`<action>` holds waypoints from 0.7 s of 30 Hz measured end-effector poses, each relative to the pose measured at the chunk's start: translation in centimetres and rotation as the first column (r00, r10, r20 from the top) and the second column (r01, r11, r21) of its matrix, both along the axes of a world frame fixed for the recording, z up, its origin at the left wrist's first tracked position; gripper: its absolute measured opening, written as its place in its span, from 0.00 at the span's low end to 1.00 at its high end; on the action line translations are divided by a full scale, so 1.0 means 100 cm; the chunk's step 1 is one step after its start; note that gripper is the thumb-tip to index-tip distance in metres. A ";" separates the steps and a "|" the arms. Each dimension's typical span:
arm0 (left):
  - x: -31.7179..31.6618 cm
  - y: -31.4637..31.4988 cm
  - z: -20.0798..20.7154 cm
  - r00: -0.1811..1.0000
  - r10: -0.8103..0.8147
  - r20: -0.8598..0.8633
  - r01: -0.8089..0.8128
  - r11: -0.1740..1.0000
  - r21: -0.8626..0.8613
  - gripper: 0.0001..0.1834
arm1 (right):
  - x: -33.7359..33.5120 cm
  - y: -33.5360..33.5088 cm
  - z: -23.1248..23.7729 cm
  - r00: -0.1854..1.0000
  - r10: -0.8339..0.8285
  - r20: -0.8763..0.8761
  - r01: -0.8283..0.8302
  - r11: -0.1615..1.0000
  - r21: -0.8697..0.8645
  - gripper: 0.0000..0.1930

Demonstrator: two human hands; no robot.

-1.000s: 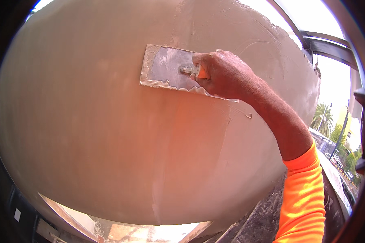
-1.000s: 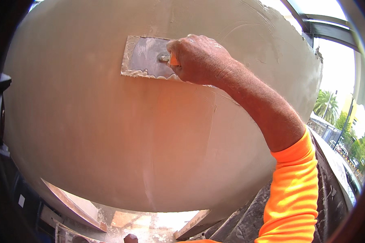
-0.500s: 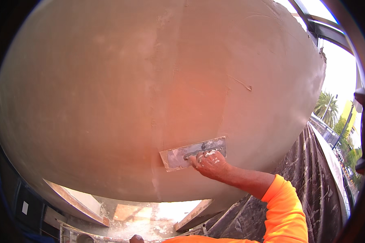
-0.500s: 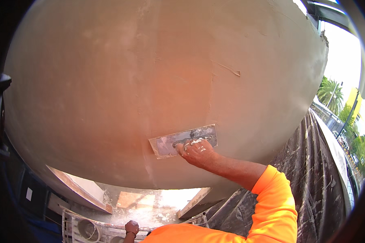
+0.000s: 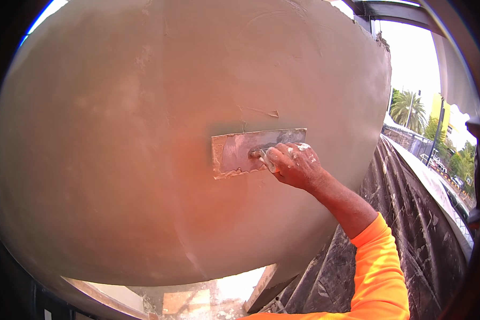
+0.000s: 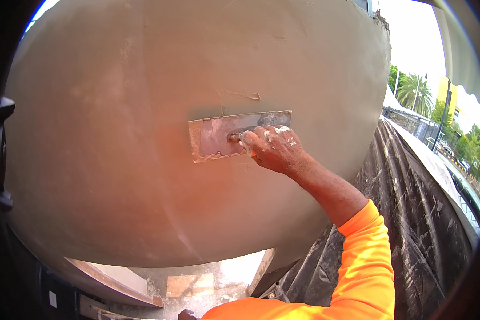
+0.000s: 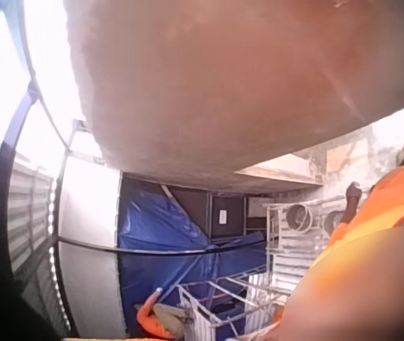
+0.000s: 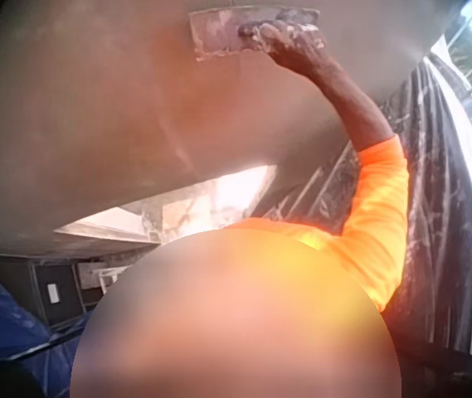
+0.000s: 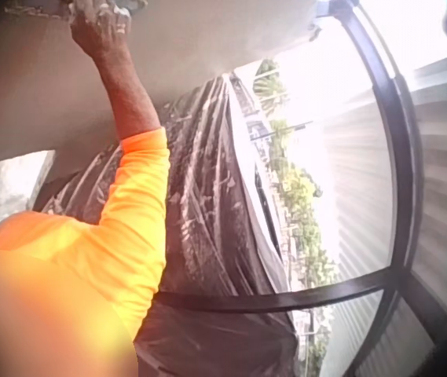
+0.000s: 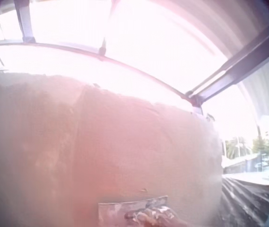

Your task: The person applies plaster to a ceiling using a trowel and hawk. They repeatedly scoop plaster from a bucket, spread it on the ceiling, and smooth the surface with the trowel.

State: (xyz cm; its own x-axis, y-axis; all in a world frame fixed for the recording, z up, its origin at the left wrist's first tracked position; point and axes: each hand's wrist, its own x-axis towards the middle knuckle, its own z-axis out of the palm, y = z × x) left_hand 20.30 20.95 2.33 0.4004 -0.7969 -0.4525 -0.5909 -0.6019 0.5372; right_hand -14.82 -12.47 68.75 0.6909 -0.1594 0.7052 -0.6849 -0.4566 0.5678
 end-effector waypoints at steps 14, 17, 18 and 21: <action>-0.012 -0.015 -0.037 0.995 0.024 0.098 -0.024 1.000 -0.003 0.18 | -0.006 0.007 -0.156 0.975 0.048 -0.215 -0.005 0.981 0.194 0.09; -0.011 -0.008 -0.032 0.998 0.032 0.056 -0.034 0.998 0.049 0.19 | -0.014 -0.001 -0.149 0.994 0.100 -0.047 -0.097 0.994 0.050 0.09; -0.010 -0.007 -0.029 0.998 0.019 0.057 -0.023 0.998 0.064 0.19 | -0.015 -0.007 -0.141 0.997 0.077 -0.012 -0.076 0.997 0.032 0.09; 0.000 -0.015 -0.016 0.997 0.002 0.072 -0.007 0.998 0.066 0.19 | -0.007 -0.020 -0.112 0.998 0.022 0.051 -0.019 0.998 -0.056 0.07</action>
State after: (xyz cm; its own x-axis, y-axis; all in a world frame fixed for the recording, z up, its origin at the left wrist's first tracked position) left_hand 20.29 19.41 0.70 0.4373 -0.7644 -0.4739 -0.6240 -0.6373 0.4521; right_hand -15.56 -14.47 57.54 0.6558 -0.1052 0.7476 -0.7049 -0.4397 0.5565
